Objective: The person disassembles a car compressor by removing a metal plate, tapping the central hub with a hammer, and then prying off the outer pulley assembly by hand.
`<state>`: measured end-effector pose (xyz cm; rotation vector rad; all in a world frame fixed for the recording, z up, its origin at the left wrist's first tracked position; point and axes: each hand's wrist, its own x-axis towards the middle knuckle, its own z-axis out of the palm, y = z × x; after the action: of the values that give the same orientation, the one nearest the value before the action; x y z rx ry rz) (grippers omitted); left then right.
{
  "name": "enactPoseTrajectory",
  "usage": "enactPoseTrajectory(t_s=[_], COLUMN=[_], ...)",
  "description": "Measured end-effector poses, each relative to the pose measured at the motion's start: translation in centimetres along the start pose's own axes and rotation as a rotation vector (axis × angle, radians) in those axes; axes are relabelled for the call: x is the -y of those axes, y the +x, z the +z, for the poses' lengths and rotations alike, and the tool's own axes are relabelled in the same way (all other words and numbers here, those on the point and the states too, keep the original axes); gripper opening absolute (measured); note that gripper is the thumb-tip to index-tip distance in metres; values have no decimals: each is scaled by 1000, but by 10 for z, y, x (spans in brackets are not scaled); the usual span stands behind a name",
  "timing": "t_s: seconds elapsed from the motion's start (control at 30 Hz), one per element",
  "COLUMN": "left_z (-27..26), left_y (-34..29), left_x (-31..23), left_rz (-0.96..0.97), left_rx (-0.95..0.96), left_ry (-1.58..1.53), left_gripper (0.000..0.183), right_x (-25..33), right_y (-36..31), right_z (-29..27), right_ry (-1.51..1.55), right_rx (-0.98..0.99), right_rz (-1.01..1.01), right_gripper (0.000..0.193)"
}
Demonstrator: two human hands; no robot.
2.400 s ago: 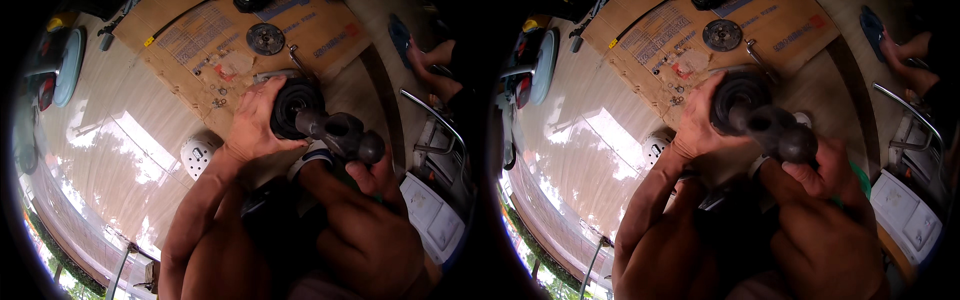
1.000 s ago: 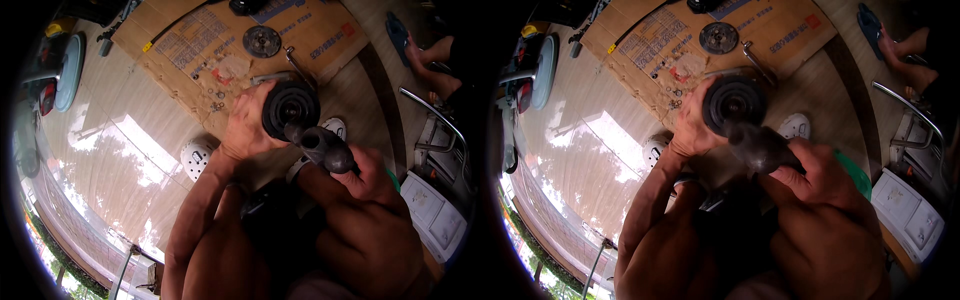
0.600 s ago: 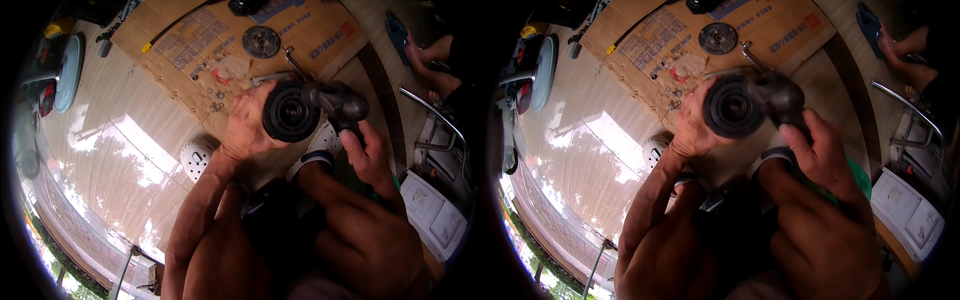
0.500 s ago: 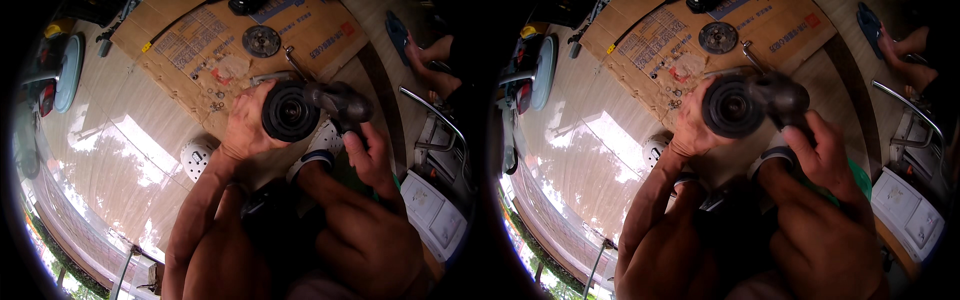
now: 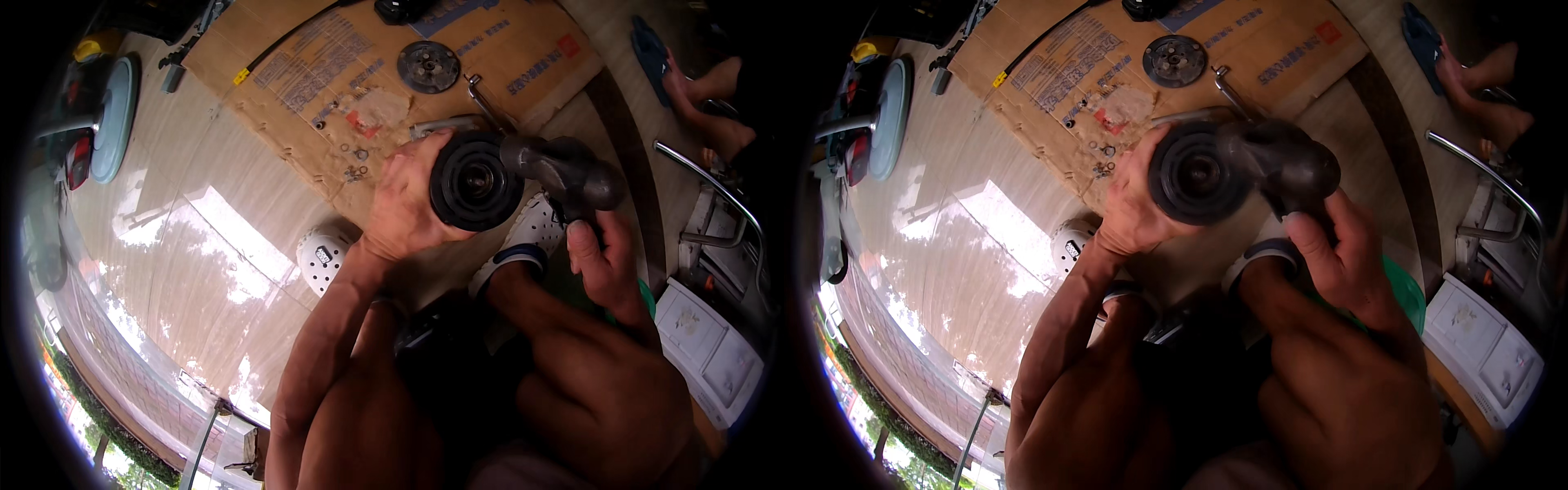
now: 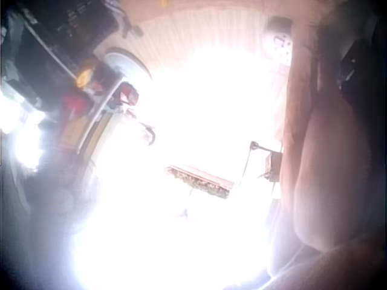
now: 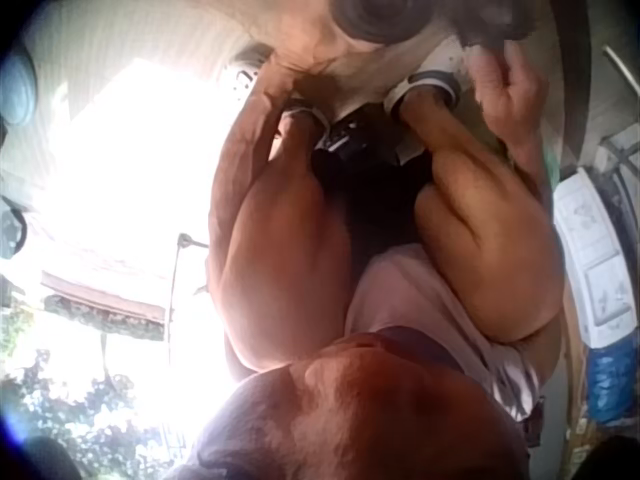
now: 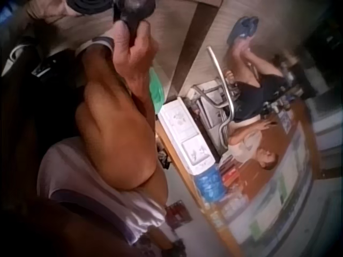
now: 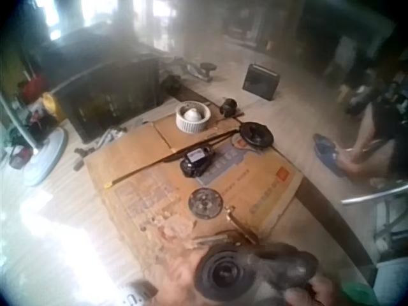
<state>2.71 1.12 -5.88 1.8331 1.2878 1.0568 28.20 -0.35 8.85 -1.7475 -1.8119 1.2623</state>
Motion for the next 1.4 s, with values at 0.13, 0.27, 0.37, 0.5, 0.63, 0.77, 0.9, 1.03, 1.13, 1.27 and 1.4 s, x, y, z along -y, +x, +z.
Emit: enactPoseTrajectory(t_s=[0.13,0.27,0.37,0.5,0.63,0.77,0.9,1.03,1.13,1.27,1.4], left_z=[1,0,1,0,-1,2,3,4,5,4,0], left_y=[-1,-1,-3,-2,-1,-1,0,0,2,1,-5], left_x=[2,2,4,3,2,5,9,6,7,5,11], left_rz=[2,-16,24,3,11,27,-36,34,36,3,-46], left_rx=[9,40,-23,7,15,-4,44,4,15,16,56], left_ry=[-22,3,-10,8,20,2,-43,9,-5,-15,9], left_gripper=[112,111,111,112,112,109,110,111,112,113,113], right_x=[-17,-1,1,-19,-13,-16,-14,-27,-41,-11,-20], right_y=[-4,-1,-1,-14,-20,-17,-19,-28,-32,-16,-14], right_z=[1,-7,-6,-10,-11,-6,-6,-18,-20,-9,-3], right_ry=[36,-207,-164,-107,-99,-240,-196,-279,-490,-287,-187], right_rx=[-87,8,22,34,79,80,81,80,-27,121,88], right_rz=[-278,-100,-65,-205,-292,-224,-221,-495,-758,-187,-228], right_gripper=[41,38,35,33,33,37,38,32,33,31,36])
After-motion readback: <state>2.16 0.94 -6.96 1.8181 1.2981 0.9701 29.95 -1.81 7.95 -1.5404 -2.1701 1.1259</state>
